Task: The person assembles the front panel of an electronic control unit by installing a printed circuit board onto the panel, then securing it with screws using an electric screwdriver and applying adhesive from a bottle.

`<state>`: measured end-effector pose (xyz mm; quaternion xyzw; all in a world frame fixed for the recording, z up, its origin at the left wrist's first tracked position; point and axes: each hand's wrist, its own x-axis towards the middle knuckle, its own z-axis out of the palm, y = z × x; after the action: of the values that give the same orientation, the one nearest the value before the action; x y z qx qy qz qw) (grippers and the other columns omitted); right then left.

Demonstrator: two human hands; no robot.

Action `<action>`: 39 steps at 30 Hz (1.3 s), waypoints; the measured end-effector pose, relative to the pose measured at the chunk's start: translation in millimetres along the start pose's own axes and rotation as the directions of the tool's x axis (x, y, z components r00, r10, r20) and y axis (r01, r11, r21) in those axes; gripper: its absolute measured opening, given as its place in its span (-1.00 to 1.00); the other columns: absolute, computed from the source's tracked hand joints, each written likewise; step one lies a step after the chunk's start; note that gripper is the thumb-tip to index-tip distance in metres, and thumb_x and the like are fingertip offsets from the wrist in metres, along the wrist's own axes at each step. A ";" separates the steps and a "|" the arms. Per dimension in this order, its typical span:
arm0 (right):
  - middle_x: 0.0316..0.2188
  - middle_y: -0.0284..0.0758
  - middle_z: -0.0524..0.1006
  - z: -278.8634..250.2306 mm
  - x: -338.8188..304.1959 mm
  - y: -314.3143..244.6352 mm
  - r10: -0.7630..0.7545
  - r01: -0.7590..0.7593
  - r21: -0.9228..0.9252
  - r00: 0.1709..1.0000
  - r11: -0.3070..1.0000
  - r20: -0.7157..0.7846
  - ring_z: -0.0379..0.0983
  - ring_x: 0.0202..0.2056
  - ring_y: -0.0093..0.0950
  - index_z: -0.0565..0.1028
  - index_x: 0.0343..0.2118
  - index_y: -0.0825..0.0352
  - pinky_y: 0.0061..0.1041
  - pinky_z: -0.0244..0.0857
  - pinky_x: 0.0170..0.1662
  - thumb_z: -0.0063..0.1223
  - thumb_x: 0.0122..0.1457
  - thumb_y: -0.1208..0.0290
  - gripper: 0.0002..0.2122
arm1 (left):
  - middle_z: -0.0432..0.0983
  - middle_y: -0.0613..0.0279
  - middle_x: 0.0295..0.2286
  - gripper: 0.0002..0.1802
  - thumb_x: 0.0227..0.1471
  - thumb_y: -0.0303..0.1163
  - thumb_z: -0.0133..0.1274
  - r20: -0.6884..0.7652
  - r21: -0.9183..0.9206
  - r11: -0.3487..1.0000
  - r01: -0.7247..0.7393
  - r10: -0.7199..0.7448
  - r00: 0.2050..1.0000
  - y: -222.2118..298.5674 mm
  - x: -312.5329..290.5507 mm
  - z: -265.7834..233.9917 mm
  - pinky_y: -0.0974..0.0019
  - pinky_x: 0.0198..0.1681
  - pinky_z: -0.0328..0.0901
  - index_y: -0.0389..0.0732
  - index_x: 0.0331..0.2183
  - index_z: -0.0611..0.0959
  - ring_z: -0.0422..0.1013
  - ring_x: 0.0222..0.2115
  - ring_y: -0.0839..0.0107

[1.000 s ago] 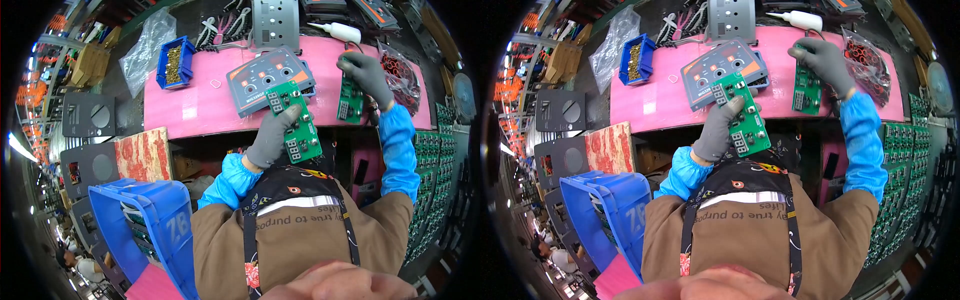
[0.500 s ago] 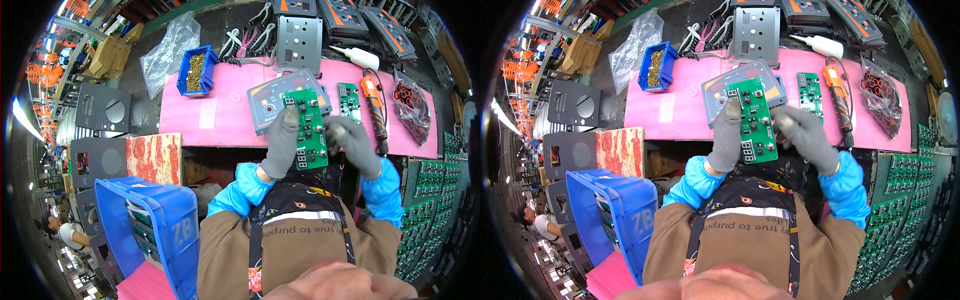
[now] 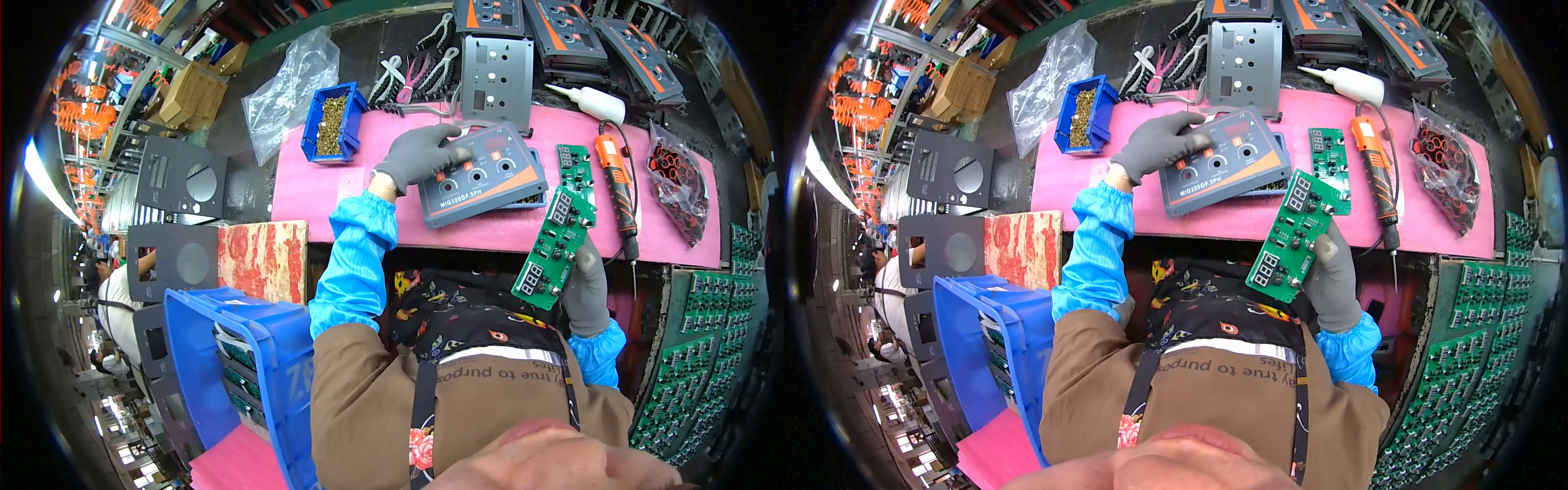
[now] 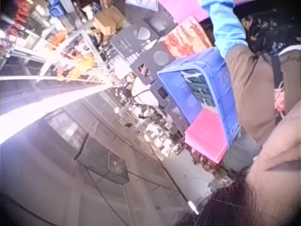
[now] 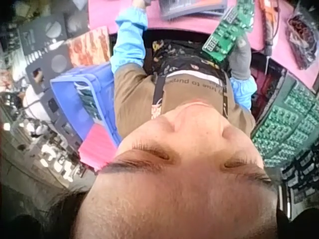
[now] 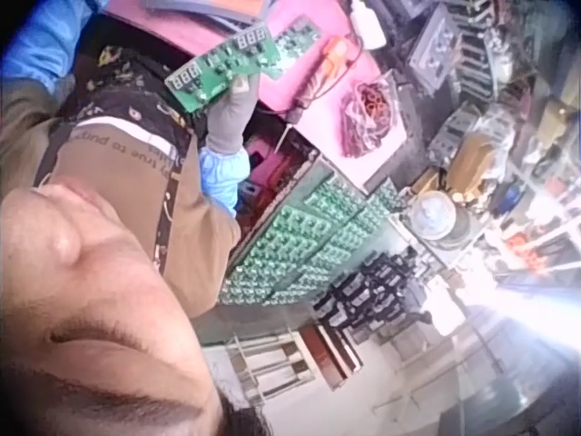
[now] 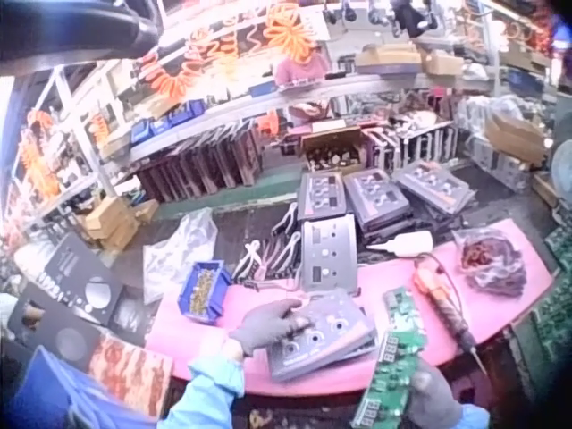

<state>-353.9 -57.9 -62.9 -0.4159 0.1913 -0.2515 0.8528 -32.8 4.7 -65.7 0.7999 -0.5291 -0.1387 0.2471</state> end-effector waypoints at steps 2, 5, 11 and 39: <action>-0.09 -0.33 0.43 -0.7 -1.9 3.5 -0.028 0.030 0.041 0.999 0.999 -0.041 0.42 -0.12 -0.52 0.18 0.14 0.39 -0.47 0.36 -0.08 -0.02 0.18 0.06 -0.40 | 0.53 0.17 -0.45 -0.54 0.01 -0.05 0.07 0.185 -0.209 0.970 0.123 -0.084 0.979 4.4 3.2 -1.4 0.25 -0.42 0.33 -0.22 -0.18 0.57 0.47 -0.47 0.35; -0.10 -0.34 0.43 -4.9 -3.4 5.9 -0.065 0.067 0.027 0.995 0.997 -0.074 0.42 -0.13 -0.53 0.20 0.12 0.38 -0.47 0.36 -0.09 -0.07 0.20 0.07 -0.44 | 0.44 0.32 -0.47 -0.65 0.00 -0.22 0.13 0.412 -0.532 0.797 0.284 -0.049 0.910 13.7 8.7 -14.2 0.47 -0.45 0.28 -0.25 -0.23 0.56 0.36 -0.52 0.60; -0.10 -0.32 0.43 -14.6 -3.5 7.7 -0.194 0.194 -0.022 0.951 0.981 -0.241 0.41 -0.11 -0.54 0.24 0.09 0.38 -0.46 0.32 -0.04 -0.25 0.30 0.20 -0.59 | 0.41 0.35 -0.48 -0.71 0.07 -0.23 0.04 0.297 -0.711 0.660 0.242 -0.031 0.954 49.7 -15.4 -52.7 0.49 -0.54 0.20 -0.27 -0.28 0.55 0.33 -0.56 0.60; -0.18 -0.30 0.51 -4.9 12.6 16.5 0.020 0.022 0.321 0.992 0.947 -0.127 0.49 -0.20 -0.48 0.36 0.00 0.38 -0.48 0.42 -0.15 -0.10 0.22 0.27 -0.64 | 0.45 0.28 -0.43 -0.63 0.10 -0.22 0.05 0.205 -0.884 0.367 0.291 -0.256 0.945 123.6 -71.1 36.5 0.47 -0.33 0.27 -0.36 -0.21 0.54 0.33 -0.39 0.59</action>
<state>-342.1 -59.7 -80.5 -0.2544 0.2022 -0.3060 0.8949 -175.3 21.4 -32.2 0.6137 -0.2343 -0.4529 0.6028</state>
